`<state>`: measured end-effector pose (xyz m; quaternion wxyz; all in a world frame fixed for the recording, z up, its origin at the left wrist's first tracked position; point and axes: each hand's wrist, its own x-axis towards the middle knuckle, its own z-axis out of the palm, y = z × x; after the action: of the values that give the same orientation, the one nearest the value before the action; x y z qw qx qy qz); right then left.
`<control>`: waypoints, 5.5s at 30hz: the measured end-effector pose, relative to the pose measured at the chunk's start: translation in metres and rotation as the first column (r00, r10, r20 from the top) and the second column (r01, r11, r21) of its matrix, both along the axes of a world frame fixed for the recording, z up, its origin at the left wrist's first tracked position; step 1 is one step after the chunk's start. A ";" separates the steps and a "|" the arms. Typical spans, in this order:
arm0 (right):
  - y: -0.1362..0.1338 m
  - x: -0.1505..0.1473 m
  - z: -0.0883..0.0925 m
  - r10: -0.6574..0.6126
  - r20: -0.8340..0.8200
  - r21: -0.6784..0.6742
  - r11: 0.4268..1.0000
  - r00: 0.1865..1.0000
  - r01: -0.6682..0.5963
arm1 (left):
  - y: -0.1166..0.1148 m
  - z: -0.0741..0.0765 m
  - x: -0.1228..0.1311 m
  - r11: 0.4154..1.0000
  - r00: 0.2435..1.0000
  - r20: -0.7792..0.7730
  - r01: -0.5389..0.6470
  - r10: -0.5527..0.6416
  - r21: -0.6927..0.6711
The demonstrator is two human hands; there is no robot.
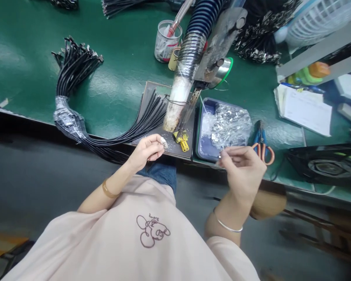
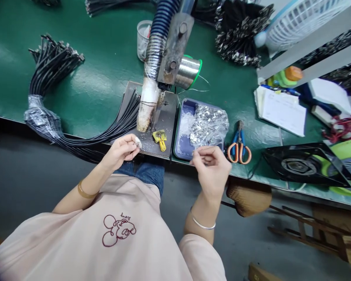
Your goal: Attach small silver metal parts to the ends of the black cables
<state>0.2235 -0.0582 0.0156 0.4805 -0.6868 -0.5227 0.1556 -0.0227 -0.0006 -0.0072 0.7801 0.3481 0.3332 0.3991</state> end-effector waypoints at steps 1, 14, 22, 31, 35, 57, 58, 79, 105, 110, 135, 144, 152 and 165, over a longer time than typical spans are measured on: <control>-0.003 -0.013 -0.001 0.039 -0.086 0.027 0.999 0.996 -0.037 | 0.000 0.001 0.001 1.000 1.000 -0.016 -0.015 0.015 0.011; -0.002 -0.086 -0.019 0.182 0.017 0.310 0.934 0.983 -0.178 | -0.004 0.011 0.006 0.942 0.950 -0.300 0.016 0.091 0.335; -0.003 -0.089 -0.024 0.168 -0.169 0.248 0.961 0.971 -0.123 | -0.004 0.008 0.006 0.929 0.943 -0.321 0.037 0.090 0.369; 0.007 -0.089 -0.021 0.287 -0.272 0.126 0.957 0.919 -0.261 | -0.008 0.007 0.003 0.875 0.915 -0.383 0.079 0.127 0.478; 0.005 -0.090 -0.022 0.289 -0.264 0.123 0.956 0.920 -0.265 | -0.010 0.006 0.003 0.853 0.899 -0.413 0.094 0.149 0.513; 0.002 -0.092 -0.027 0.150 -0.485 0.127 0.987 0.861 -0.100 | -0.008 0.009 -0.001 0.868 0.915 -0.402 0.172 0.034 0.466; 0.001 -0.091 -0.027 0.136 -0.442 0.134 0.987 0.887 -0.085 | -0.006 0.009 -0.001 0.898 0.930 -0.368 0.160 0.002 0.409; 0.007 -0.087 -0.029 0.204 0.042 0.299 0.932 0.978 -0.207 | 0.002 0.003 0.010 0.955 0.957 -0.270 -0.019 0.103 0.295; 0.016 -0.088 -0.034 0.108 0.466 0.405 0.856 0.878 -0.320 | 0.004 0.008 0.020 0.956 0.938 -0.267 -0.153 0.220 0.250; 0.016 -0.088 -0.034 0.123 0.456 0.396 0.859 0.881 -0.325 | 0.003 0.008 0.018 0.947 0.926 -0.298 -0.143 0.230 0.287; 0.015 -0.088 -0.029 0.083 0.469 0.411 0.861 0.879 -0.301 | 0.003 0.015 0.017 0.968 0.939 -0.297 -0.109 0.174 0.224; 0.018 -0.089 -0.026 0.075 0.465 0.399 0.872 0.882 -0.285 | 0.004 0.018 0.018 0.957 0.913 -0.355 -0.109 0.203 0.268; 0.018 -0.089 -0.025 0.088 0.450 0.388 0.877 0.889 -0.284 | 0.006 0.017 0.018 0.961 0.915 -0.352 -0.109 0.197 0.254; 0.020 -0.091 -0.024 0.062 0.456 0.409 0.871 0.888 -0.271 | 0.008 0.016 0.018 0.960 0.939 -0.286 -0.119 0.193 0.255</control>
<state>0.1321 -0.0386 -0.0084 0.4874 -0.5206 -0.6957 -0.0863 -0.0050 0.0070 0.0091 0.6378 0.4677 0.4279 0.4374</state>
